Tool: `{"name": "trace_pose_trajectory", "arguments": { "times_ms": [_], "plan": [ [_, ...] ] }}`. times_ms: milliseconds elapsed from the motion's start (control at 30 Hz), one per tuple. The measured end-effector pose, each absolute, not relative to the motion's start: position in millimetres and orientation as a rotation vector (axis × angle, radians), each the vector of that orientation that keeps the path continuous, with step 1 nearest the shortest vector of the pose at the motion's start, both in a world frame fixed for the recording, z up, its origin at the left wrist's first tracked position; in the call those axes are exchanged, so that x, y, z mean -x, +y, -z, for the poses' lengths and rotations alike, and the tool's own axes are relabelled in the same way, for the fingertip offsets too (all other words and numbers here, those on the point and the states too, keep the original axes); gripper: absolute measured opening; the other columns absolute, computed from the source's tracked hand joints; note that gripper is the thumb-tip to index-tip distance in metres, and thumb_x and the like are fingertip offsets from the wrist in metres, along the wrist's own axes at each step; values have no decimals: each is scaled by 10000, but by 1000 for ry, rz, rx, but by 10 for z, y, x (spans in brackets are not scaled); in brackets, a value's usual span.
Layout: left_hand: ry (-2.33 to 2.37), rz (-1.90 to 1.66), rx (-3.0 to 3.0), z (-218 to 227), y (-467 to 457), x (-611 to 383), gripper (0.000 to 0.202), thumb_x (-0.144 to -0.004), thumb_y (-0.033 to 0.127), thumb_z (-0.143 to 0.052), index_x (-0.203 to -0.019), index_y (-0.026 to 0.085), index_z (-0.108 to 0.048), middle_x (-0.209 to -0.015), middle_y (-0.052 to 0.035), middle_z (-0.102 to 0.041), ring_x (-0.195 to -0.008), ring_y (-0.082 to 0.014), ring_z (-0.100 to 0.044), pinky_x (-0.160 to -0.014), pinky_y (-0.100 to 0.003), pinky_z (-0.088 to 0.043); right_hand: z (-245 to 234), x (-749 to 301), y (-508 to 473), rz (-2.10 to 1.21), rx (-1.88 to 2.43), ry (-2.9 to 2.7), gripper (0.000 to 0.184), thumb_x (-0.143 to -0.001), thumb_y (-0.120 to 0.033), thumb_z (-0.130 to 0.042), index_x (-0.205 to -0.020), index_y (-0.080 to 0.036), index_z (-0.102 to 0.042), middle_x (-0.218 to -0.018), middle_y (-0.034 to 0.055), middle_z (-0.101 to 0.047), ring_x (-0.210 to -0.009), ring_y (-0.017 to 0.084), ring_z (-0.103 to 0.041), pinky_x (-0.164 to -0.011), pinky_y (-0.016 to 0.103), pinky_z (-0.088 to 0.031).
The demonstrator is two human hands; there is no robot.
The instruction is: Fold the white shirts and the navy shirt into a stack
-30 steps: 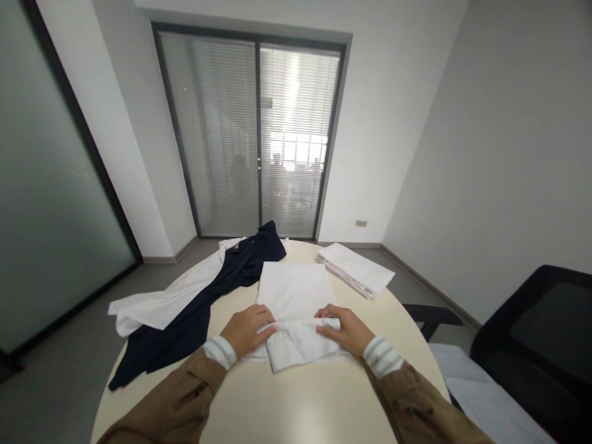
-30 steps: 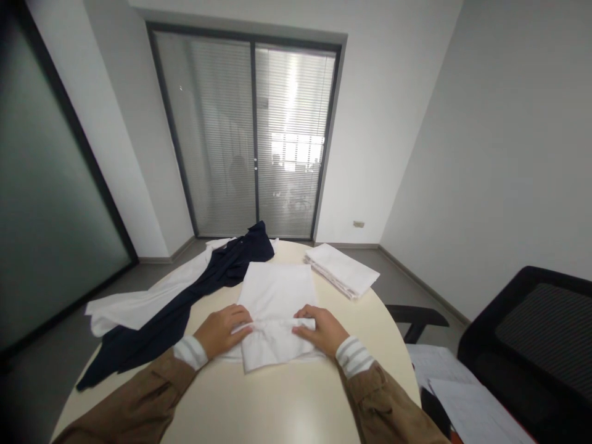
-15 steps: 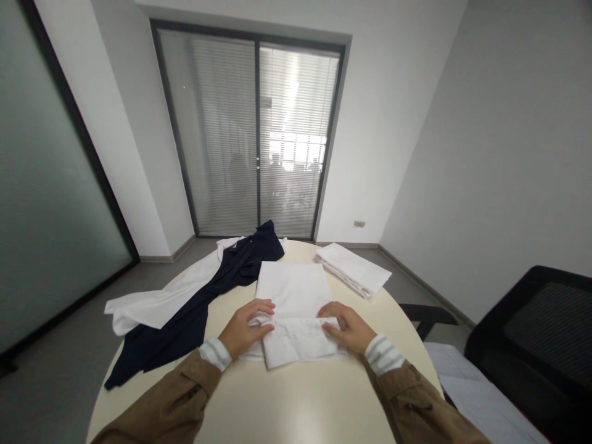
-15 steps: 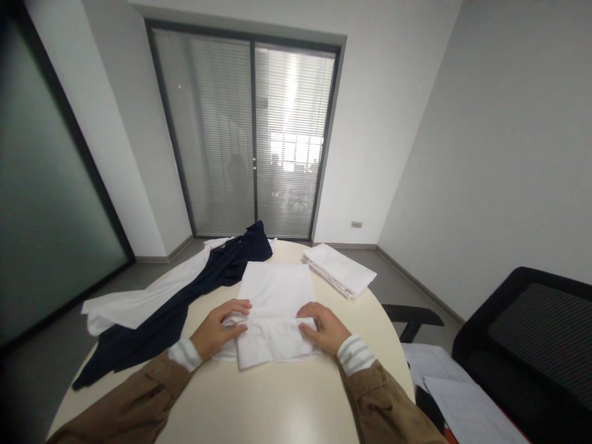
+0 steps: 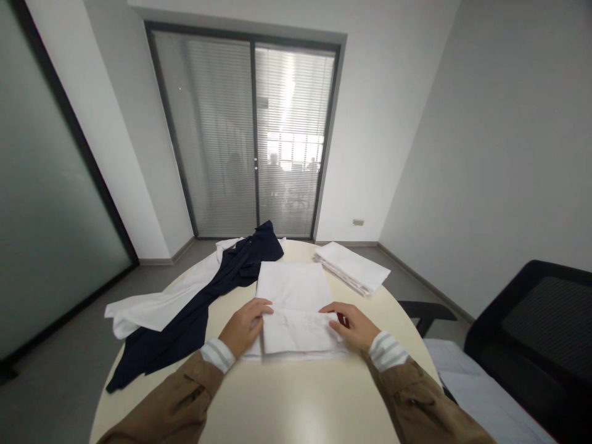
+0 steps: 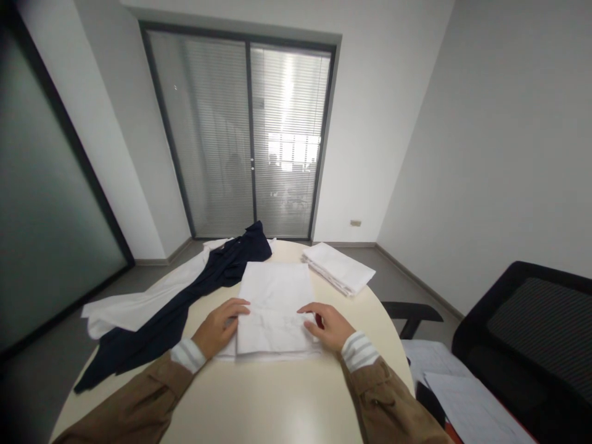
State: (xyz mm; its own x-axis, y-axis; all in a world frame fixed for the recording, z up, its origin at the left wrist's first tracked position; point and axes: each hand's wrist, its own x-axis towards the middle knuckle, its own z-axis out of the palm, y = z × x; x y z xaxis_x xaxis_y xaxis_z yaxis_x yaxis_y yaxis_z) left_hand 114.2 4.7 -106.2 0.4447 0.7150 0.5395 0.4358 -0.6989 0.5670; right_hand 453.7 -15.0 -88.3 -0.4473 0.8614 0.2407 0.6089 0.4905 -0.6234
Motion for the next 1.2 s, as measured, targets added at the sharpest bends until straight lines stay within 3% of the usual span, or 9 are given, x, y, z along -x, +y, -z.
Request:
{"name": "trace_pose_trajectory", "arguments": {
  "times_ms": [167,333,500,567,667,867,1000,1100,1200],
  "plan": [
    [1166,-1122,-2113,1092,71,-1146,296,-827,138,-473,-1016,193,-693,-1035,-59,-724,-983,-218,-672,-828,-303,-539,865,-4519,-174,-732,1216,-2201,500,-696,-163,-608,-1193,-192,-648,-1039,52,-676,-679,142,-550,-608,253,-438],
    [1236,-1122,-1921,1101,78,-1162,257,-830,222,-507,-988,178,-704,-945,-52,-753,-861,-226,-702,-786,-303,-534,864,-4501,-207,-837,1344,-2180,760,-666,-167,-680,-1399,-234,-491,-817,-15,-618,-636,132,-530,-633,258,-448],
    [1254,-1150,-1793,1113,92,-1177,235,-787,275,-564,-951,178,-702,-939,-55,-758,-917,-255,-699,-825,-333,-529,882,-4481,-211,-879,1236,-2183,1118,-554,-275,-847,-1524,-232,-293,-1159,77,-624,-981,254,-591,-877,370,-479],
    [1264,-1149,-1770,1121,102,-1178,230,-771,277,-575,-936,176,-700,-930,-58,-756,-908,-259,-697,-829,-344,-527,908,-4475,-195,-826,1188,-2174,1074,-593,-278,-823,-1524,-234,-290,-1212,83,-610,-996,248,-590,-899,369,-471],
    [1261,-1157,-1726,1119,105,-1182,223,-752,284,-594,-918,171,-692,-930,-66,-752,-908,-264,-692,-824,-348,-528,940,-4465,-160,-676,1240,-2193,813,-701,-268,-724,-1456,-237,-424,-1029,37,-664,-791,177,-597,-791,310,-479],
    [1187,-1202,-1657,1097,97,-1221,266,-792,341,-579,-977,164,-646,-930,-71,-729,-860,-244,-682,-781,-345,-533,882,-4433,-122,-299,1503,-2143,288,-885,-303,-496,-1090,-231,-685,-819,20,-684,-644,157,-585,-688,283,-423],
    [1360,-1364,-1779,1066,86,-1222,366,-819,407,-573,-1084,156,-595,-981,-92,-679,-887,-236,-654,-809,-347,-509,807,-4416,-148,-226,1664,-2076,403,-986,-411,-327,-906,-215,-670,-615,28,-639,-625,188,-603,-636,283,-386],
    [1717,-1205,-1885,1001,45,-1186,426,-828,481,-575,-1140,190,-582,-797,-51,-652,-726,-241,-645,-701,-338,-478,781,-4405,-171,-350,1632,-2029,522,-1009,-468,-244,-779,-223,-644,-520,11,-589,-583,186,-604,-640,284,-410],
    [1774,-946,-1880,941,-5,-1166,389,-865,535,-523,-1102,241,-615,-601,-11,-619,-634,-258,-653,-637,-321,-440,817,-4391,-168,-540,1562,-1925,554,-995,-545,-254,-885,-220,-689,-496,-18,-572,-484,169,-570,-604,285,-445]
  ]
}}
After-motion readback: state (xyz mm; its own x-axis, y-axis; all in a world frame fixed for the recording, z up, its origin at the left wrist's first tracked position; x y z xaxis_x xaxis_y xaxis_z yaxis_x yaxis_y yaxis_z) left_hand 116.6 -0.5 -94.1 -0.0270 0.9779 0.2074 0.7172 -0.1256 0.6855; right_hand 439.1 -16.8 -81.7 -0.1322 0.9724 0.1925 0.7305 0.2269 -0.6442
